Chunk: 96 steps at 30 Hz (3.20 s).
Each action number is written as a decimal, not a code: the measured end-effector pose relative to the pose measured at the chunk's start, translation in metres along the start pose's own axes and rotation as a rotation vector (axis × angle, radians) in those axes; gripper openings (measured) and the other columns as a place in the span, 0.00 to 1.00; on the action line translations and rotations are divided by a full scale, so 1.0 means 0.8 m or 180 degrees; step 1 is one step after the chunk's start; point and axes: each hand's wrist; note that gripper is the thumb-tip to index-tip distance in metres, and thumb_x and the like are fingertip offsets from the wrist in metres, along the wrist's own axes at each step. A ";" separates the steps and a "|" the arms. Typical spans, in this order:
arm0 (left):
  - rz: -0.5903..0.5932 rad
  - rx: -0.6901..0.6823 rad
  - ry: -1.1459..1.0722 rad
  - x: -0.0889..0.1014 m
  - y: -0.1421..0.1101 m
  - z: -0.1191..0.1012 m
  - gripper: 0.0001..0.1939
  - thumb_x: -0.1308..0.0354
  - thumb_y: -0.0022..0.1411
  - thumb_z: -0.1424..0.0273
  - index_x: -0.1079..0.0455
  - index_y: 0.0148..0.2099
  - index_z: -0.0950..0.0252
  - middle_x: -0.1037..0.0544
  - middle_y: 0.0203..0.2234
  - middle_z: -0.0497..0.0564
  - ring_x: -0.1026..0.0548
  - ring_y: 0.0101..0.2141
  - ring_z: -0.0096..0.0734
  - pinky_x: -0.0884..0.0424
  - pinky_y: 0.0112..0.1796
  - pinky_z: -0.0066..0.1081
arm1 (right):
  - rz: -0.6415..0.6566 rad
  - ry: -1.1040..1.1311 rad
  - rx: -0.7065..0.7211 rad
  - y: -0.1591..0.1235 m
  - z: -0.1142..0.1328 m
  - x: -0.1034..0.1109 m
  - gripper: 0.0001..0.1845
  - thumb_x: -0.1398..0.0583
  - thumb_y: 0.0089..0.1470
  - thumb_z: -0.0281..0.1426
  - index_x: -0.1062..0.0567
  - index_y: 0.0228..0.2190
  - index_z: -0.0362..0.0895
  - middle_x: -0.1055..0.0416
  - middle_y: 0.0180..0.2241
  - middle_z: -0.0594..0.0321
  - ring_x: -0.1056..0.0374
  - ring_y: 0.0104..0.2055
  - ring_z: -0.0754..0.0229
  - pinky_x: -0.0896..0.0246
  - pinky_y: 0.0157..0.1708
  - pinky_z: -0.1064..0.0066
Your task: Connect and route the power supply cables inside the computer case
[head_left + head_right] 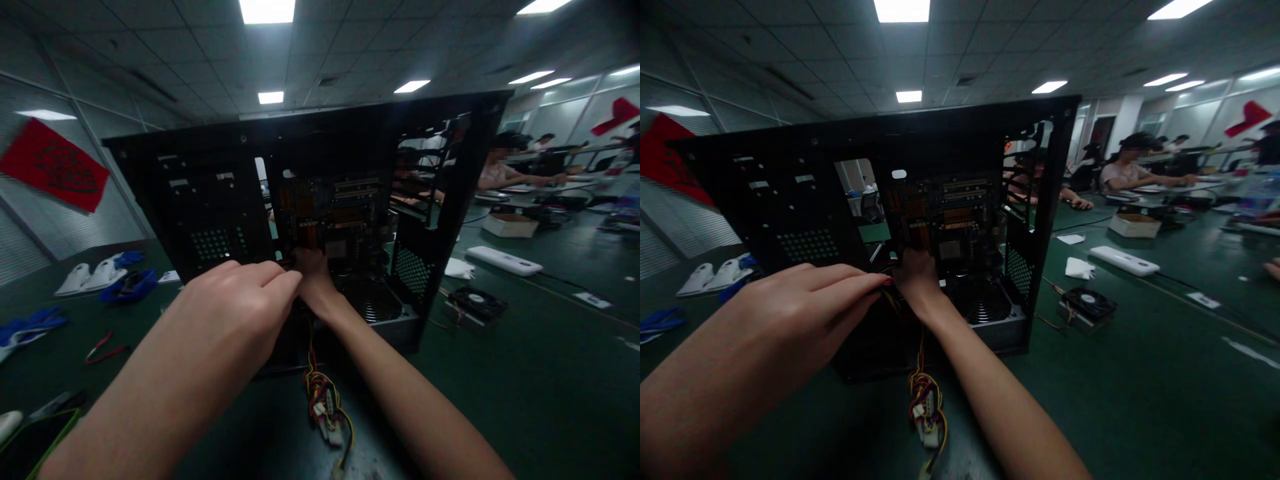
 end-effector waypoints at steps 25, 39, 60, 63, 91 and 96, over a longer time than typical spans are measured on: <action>-0.0138 0.0377 -0.0323 0.000 -0.002 0.038 0.15 0.50 0.67 0.68 0.21 0.44 0.60 0.18 0.32 0.52 0.21 0.29 0.36 0.25 0.31 0.34 | -0.0591 0.0414 0.0278 -0.002 -0.025 -0.037 0.12 0.37 0.58 0.33 0.22 0.41 0.39 0.22 0.40 0.54 0.26 0.43 0.56 0.38 0.41 0.72; -0.0088 0.0369 -0.0400 -0.003 -0.002 0.040 0.15 0.49 0.67 0.68 0.21 0.45 0.63 0.17 0.33 0.52 0.21 0.30 0.35 0.24 0.33 0.32 | -0.0648 0.0470 0.0282 -0.003 -0.025 -0.034 0.09 0.37 0.56 0.31 0.23 0.39 0.40 0.23 0.39 0.54 0.27 0.43 0.56 0.38 0.41 0.72; -0.0037 0.0345 -0.0498 -0.006 -0.001 0.043 0.15 0.48 0.66 0.69 0.21 0.46 0.61 0.17 0.34 0.52 0.21 0.30 0.34 0.24 0.33 0.31 | -0.0622 0.0514 0.0127 0.000 -0.025 -0.034 0.08 0.38 0.55 0.32 0.21 0.37 0.41 0.21 0.37 0.55 0.26 0.40 0.57 0.39 0.35 0.73; -0.0021 0.0321 -0.0458 -0.007 -0.001 0.043 0.15 0.49 0.66 0.69 0.20 0.45 0.61 0.17 0.33 0.51 0.21 0.30 0.33 0.24 0.33 0.30 | -0.0629 0.0482 0.0058 0.001 -0.026 -0.032 0.09 0.38 0.56 0.34 0.21 0.35 0.42 0.21 0.36 0.56 0.25 0.39 0.56 0.39 0.34 0.73; -0.0067 0.0445 -0.0405 -0.022 0.002 0.044 0.15 0.47 0.66 0.68 0.23 0.50 0.61 0.18 0.39 0.52 0.21 0.36 0.37 0.25 0.38 0.33 | -0.0717 0.0789 0.0019 0.003 -0.016 -0.039 0.07 0.38 0.56 0.28 0.22 0.38 0.41 0.21 0.36 0.55 0.25 0.39 0.55 0.39 0.34 0.72; -0.0104 0.0396 -0.0465 -0.024 0.002 0.047 0.15 0.47 0.66 0.68 0.22 0.50 0.61 0.18 0.38 0.52 0.20 0.35 0.37 0.25 0.38 0.34 | -0.1121 0.1118 0.0327 0.004 -0.026 -0.063 0.07 0.38 0.53 0.25 0.23 0.37 0.41 0.22 0.36 0.56 0.26 0.40 0.56 0.37 0.38 0.71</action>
Point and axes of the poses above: each hand's wrist, its own y-axis towards the middle knuckle, its own x-axis out of the back of the hand, z = x × y
